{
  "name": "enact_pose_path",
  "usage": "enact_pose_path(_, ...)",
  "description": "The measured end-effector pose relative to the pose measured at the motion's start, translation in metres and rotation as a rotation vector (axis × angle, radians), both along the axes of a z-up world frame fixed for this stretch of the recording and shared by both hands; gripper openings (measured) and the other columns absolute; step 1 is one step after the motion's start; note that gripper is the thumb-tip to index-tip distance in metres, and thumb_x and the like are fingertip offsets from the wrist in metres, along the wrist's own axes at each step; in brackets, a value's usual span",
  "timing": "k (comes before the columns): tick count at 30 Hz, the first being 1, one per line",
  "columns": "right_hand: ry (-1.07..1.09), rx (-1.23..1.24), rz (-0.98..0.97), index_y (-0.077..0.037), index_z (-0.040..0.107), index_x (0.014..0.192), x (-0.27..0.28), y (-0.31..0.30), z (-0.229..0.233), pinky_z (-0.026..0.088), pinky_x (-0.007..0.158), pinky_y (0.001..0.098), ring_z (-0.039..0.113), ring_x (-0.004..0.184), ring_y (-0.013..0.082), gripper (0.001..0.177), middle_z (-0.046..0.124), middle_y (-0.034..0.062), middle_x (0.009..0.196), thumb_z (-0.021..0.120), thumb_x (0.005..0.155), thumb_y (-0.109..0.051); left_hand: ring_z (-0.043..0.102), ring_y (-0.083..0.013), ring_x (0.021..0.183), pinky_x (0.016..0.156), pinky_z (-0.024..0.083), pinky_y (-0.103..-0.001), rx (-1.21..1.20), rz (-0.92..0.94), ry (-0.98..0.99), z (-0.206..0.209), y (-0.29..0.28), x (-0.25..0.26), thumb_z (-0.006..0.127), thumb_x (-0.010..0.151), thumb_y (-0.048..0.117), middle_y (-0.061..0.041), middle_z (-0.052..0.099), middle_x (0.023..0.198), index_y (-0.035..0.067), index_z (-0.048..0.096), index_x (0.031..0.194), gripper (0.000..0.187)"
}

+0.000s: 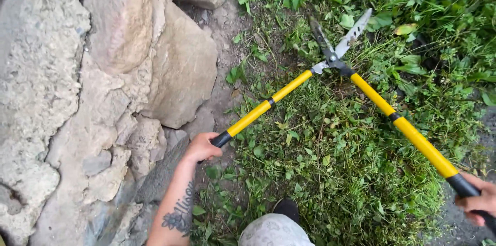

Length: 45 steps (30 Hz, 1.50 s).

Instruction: Trim weeds and grass growing along a stone wall using handheld garden shears.

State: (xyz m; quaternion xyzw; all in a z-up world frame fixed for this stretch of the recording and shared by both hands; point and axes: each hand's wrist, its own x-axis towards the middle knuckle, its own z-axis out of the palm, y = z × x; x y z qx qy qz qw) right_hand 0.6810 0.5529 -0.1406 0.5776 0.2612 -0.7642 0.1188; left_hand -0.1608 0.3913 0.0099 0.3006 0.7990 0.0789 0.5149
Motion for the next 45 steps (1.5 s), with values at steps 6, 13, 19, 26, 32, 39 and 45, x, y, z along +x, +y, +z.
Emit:
enact_pose_path(6, 0.120, 0.085, -0.271, -0.018, 0.045, 0.141, -0.222, -0.065, 0.096, 0.040, 0.039, 0.0364, 0.048, 0.041, 0.0212, 0.071, 0.052, 0.0094, 0.062, 0.066, 0.077, 0.004, 0.058, -0.0159, 0.045, 0.039, 0.046, -0.031, -0.118, 0.226, -0.169, -0.109, -0.033, 0.143, 0.073, 0.063, -0.001, -0.005, 0.065, 0.068, 0.006, 0.067, 0.101, 0.040)
enact_pose_path(13, 0.124, 0.134, -0.410, -0.017, 0.042, 0.139, -0.273, -0.094, 0.120, 0.042, 0.038, 0.0368, 0.049, 0.041, 0.0210, 0.070, 0.054, 0.0105, 0.070, 0.057, 0.075, 0.009, 0.052, -0.0160, 0.041, 0.035, 0.039, -0.030, 0.084, 0.422, -0.304, -0.129, -0.065, 0.258, 0.070, 0.071, 0.001, -0.009, 0.058, 0.064, -0.009, 0.060, 0.092, 0.025)
enact_pose_path(19, 0.261, 0.109, -0.596, -0.020, 0.038, 0.135, -0.314, -0.112, 0.199, 0.044, 0.038, 0.0365, 0.050, 0.041, 0.0208, 0.068, 0.053, 0.0123, 0.072, 0.056, 0.075, 0.007, 0.050, -0.0133, 0.042, 0.037, 0.039, -0.031, 0.051, 0.549, -0.490, -0.052, -0.041, 0.263, 0.069, 0.067, -0.004, -0.002, 0.057, 0.065, 0.008, 0.053, 0.100, 0.038)
enact_pose_path(26, 0.276, 0.147, -0.456, -0.016, 0.038, 0.138, -0.229, -0.063, 0.195, 0.042, 0.036, 0.0324, 0.050, 0.040, 0.0166, 0.071, 0.055, 0.0074, 0.069, 0.058, 0.073, 0.006, 0.054, -0.0141, 0.041, 0.035, 0.041, -0.031, 0.057, 0.385, -0.444, -0.003, -0.027, 0.210, 0.069, 0.067, -0.006, -0.005, 0.060, 0.064, 0.003, 0.058, 0.102, 0.038)
enact_pose_path(32, 0.162, 0.221, -0.170, -0.016, 0.046, 0.133, -0.176, 0.023, 0.168, 0.040, 0.036, 0.0320, 0.049, 0.039, 0.0171, 0.064, 0.055, 0.0071, 0.064, 0.063, 0.074, 0.001, 0.065, -0.0140, 0.047, 0.043, 0.051, -0.031, 0.136, 0.022, 0.150, 0.002, 0.036, 0.109, 0.081, 0.063, 0.009, -0.008, 0.070, 0.064, 0.003, 0.073, 0.091, 0.030)
enact_pose_path(39, 0.162, 0.378, -0.130, -0.009, 0.048, 0.124, -0.215, 0.101, 0.140, 0.044, 0.039, 0.0346, 0.051, 0.042, 0.0186, 0.052, 0.056, 0.0097, 0.068, 0.062, 0.075, 0.001, 0.064, -0.0144, 0.046, 0.044, 0.050, -0.031, 0.173, 0.085, 0.213, -0.031, 0.112, 0.104, 0.081, 0.060, 0.008, -0.006, 0.069, 0.062, 0.004, 0.074, 0.090, 0.031)
enact_pose_path(45, 0.111, 0.393, -0.228, -0.012, 0.045, 0.129, -0.284, 0.065, 0.144, 0.042, 0.039, 0.0341, 0.049, 0.042, 0.0183, 0.058, 0.052, 0.0063, 0.068, 0.061, 0.076, 0.005, 0.060, -0.0144, 0.048, 0.041, 0.047, -0.031, 0.145, 0.296, -0.015, -0.045, 0.106, 0.215, 0.077, 0.064, 0.000, -0.006, 0.064, 0.069, 0.000, 0.063, 0.098, 0.037)
